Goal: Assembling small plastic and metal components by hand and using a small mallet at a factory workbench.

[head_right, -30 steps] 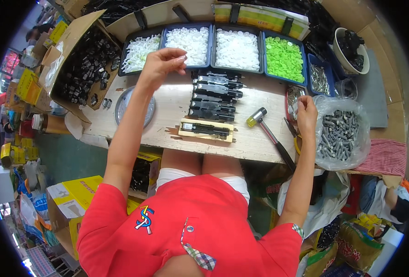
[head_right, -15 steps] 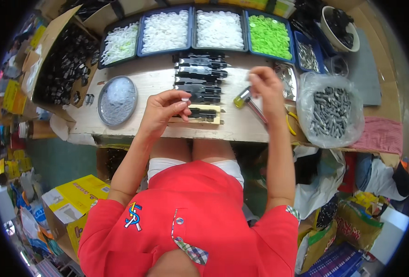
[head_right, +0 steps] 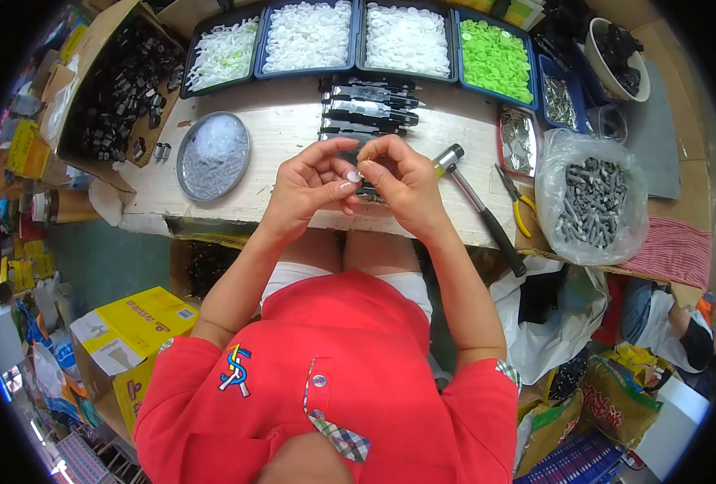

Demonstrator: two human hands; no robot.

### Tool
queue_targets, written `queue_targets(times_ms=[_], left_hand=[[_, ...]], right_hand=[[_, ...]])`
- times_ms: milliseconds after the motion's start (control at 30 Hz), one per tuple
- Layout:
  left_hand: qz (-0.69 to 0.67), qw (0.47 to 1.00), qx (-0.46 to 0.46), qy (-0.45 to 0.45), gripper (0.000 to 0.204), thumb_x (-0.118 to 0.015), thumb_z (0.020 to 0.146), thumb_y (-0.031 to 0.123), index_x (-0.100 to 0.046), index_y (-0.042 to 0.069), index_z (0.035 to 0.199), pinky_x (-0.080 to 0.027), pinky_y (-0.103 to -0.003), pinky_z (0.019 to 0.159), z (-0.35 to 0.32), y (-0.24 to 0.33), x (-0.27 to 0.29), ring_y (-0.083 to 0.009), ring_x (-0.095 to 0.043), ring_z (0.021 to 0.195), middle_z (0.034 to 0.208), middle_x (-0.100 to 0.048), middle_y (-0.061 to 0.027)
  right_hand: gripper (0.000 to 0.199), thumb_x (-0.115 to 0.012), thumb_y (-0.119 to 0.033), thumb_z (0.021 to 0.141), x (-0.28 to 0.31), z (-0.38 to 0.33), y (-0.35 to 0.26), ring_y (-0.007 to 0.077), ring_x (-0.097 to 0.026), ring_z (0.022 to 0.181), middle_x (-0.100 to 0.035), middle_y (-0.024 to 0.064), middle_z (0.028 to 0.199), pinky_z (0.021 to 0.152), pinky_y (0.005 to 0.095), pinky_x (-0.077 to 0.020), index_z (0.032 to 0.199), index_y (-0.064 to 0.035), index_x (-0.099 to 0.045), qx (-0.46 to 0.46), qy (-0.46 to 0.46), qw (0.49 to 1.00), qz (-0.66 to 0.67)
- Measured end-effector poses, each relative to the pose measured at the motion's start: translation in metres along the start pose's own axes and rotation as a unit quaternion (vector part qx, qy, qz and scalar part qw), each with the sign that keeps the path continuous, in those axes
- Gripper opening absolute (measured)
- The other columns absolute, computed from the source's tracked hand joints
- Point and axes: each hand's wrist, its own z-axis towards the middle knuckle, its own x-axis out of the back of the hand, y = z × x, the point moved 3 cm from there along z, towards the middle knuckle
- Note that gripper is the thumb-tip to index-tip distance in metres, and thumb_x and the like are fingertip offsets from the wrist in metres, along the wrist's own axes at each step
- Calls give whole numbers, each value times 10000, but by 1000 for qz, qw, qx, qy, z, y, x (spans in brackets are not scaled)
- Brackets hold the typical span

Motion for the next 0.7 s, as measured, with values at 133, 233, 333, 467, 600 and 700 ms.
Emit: queue_targets(times_ms=[133,233,333,467,600,700], left_hand=[[19,1000,2,8,453,-607,785,-31,-454,-12,1210,-536,-255,596,-2,3,0,-137,-607,721,863,-579,-77],[13,1000,-9,5,455,-607,784,-34,-454,-10,1211,-537,-255,594,-2,1,1,-135,-605,722,862,-578,-75],[0,1000,-18,14,431,-604,788,-31,-475,-3,1198,-537,-255,589,-4,-4,6,-133,-605,709,868,-578,-73],[21,998,-42,40,306,-591,804,-19,-557,-4,1107,-533,-252,579,-6,-7,11,-125,-601,672,843,-591,-70],[8,997,-55,58,210,-576,827,5,-603,-6,1036,-520,-219,548,-9,-12,14,-100,-594,624,784,-599,-53],[5,997,-58,56,212,-591,829,28,-602,-4,1038,-523,-219,547,-12,-13,16,-103,-597,623,794,-607,-57]], right_hand=[[56,-560,-22,841,-3,0,1,50,-512,754,-536,-9,816,642,190,-425,891,-10,-538,4,-8,1000,-30],[56,-571,1,814,-4,0,1,82,-531,710,-546,24,780,610,210,-427,864,-4,-547,25,3,996,-90],[72,-588,7,783,-8,4,-8,148,-552,666,-550,68,754,581,242,-429,848,1,-557,155,-9,951,-268],[92,-599,-2,768,-9,3,-10,219,-557,644,-546,101,749,561,275,-432,852,4,-565,192,-6,934,-300],[103,-606,-19,762,-15,-2,-11,243,-577,629,-563,94,761,529,306,-452,862,-19,-580,260,8,890,-373],[115,-611,-25,749,-22,-3,-10,244,-587,615,-572,85,771,509,320,-463,861,-37,-588,289,1,866,-407]])
